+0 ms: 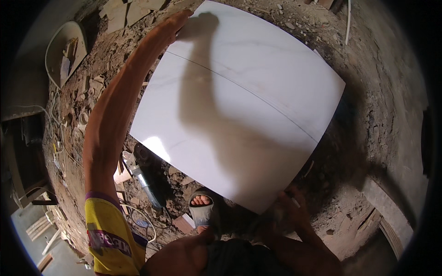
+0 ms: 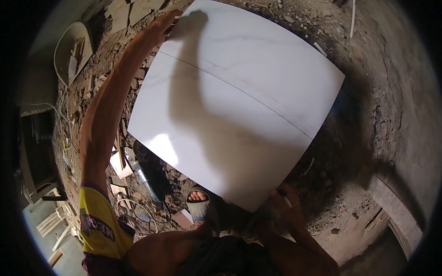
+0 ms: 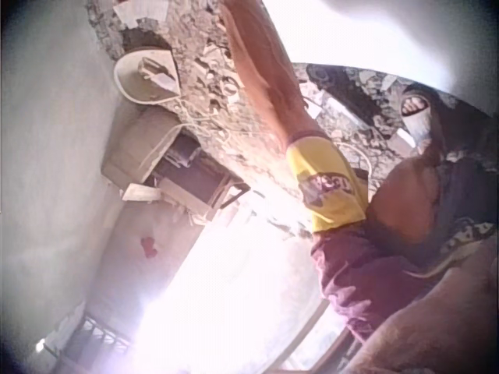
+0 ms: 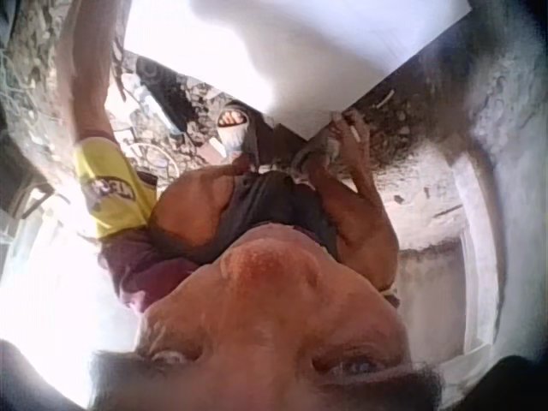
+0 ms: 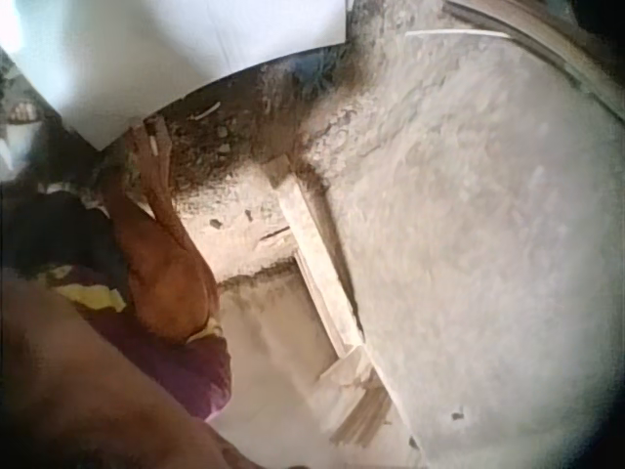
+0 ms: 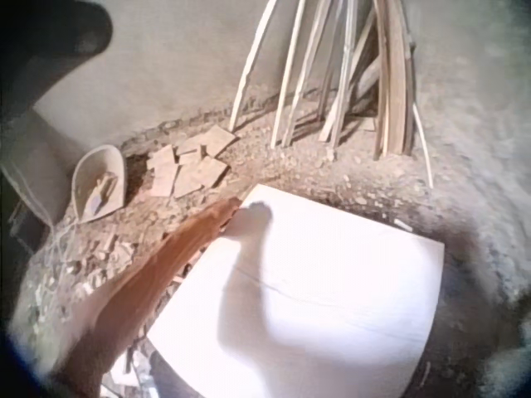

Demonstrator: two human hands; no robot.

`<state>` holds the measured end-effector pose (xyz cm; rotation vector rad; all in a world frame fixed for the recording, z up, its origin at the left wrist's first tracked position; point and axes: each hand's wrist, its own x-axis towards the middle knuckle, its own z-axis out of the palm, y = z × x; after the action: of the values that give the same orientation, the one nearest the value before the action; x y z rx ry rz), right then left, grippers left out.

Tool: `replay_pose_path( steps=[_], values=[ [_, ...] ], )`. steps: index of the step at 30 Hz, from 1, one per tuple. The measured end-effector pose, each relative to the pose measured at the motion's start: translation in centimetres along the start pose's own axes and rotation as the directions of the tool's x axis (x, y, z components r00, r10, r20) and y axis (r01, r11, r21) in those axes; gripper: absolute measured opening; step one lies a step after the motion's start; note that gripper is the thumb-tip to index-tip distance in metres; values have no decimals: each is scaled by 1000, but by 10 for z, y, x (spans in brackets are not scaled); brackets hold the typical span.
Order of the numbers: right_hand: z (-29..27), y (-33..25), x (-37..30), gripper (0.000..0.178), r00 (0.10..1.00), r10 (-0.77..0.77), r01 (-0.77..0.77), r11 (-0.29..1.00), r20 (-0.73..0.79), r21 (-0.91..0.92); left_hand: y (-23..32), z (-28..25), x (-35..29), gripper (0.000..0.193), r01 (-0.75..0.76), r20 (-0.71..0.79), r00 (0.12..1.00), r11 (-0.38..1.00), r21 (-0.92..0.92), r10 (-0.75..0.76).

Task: The person measures a white tile using a tape measure and marks it with a pen, then uses a wooden guide to draw a straight line across it, and finally cuts the tile along the line using an angle grinder.

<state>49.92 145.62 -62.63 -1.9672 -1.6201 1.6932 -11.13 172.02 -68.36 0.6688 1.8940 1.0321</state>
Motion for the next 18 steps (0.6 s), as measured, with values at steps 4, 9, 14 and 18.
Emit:
replay_pose_path(
  steps=[4,9,14,18],
  values=[
    [-2,0,-1,37,993,102,-114,970,64,214,-10,-3,13,52,11,173,985,998,-64,0],
    [-33,-14,21,33,996,38,-16,967,-82,254,11,-46,-64,47,11,-24,1000,997,75,-10],
    [-68,-23,85,29,878,-114,294,896,-466,334,6,-95,-151,50,-125,-24,992,990,65,126],
    [-119,-54,144,33,851,-306,394,909,-427,134,8,-122,-211,46,-137,-58,989,989,-60,134]
  ],
)
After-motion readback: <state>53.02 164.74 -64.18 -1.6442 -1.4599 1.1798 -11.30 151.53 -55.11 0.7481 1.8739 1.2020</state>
